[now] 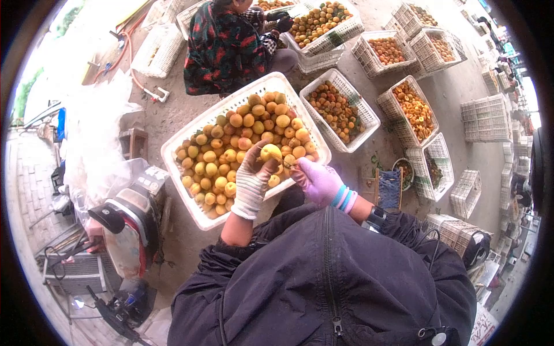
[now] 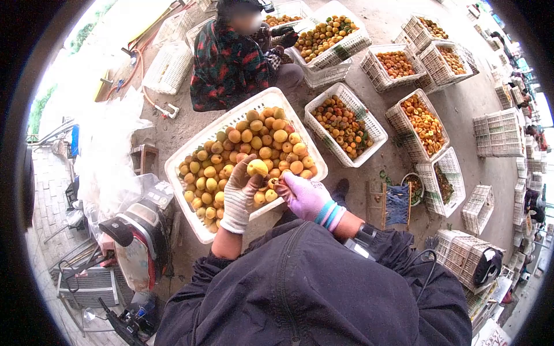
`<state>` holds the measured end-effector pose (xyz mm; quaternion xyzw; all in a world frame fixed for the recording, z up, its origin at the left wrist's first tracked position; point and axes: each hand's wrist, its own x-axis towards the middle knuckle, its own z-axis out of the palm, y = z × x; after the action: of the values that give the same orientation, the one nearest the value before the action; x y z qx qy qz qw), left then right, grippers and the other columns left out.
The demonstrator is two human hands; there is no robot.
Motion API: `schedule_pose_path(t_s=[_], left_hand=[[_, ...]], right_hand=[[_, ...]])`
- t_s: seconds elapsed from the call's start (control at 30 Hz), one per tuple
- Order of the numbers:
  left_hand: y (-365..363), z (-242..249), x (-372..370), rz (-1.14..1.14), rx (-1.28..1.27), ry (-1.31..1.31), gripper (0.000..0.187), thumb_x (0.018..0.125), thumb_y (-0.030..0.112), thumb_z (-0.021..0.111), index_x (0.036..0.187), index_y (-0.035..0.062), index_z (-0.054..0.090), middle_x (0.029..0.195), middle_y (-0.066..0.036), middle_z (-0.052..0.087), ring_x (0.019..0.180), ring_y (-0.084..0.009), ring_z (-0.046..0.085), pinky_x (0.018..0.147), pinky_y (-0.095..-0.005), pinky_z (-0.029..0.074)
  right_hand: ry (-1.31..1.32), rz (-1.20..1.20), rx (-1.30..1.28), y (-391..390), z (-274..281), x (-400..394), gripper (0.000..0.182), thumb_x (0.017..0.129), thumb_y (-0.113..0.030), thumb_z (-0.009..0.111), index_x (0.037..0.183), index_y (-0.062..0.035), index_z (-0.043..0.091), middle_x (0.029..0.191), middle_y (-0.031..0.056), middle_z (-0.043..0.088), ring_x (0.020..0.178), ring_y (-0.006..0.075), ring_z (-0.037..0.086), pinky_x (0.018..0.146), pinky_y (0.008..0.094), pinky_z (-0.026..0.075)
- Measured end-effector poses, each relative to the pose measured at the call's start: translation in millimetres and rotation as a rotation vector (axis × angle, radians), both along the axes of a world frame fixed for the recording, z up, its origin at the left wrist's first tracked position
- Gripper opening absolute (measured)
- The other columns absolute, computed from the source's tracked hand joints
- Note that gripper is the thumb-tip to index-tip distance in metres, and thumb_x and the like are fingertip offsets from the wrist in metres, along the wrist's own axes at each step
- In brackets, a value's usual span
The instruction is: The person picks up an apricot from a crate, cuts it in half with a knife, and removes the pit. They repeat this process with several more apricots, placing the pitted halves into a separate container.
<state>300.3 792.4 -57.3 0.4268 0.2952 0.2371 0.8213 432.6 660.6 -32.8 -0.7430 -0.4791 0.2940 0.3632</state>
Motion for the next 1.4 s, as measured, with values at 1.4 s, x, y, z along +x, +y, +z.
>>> schedule_pose_path(t_s=[1.4], left_hand=[[-15,-7,13,0.088,-0.307,-0.041,0.067,0.085,0.065,0.052,0.110,0.0029,0.053,0.101,-0.016,0.067,0.095,-0.0238,0.064,0.081,-0.0359,0.055]], right_hand=[[-0.144,0.035,-0.024,20,-18,-2,0.015,0.090,-0.021,0.053,0.094,-0.0068,0.050,0.079,0.0203,0.061,0.075,0.0411,0.062,0.062,0.0476,0.048]])
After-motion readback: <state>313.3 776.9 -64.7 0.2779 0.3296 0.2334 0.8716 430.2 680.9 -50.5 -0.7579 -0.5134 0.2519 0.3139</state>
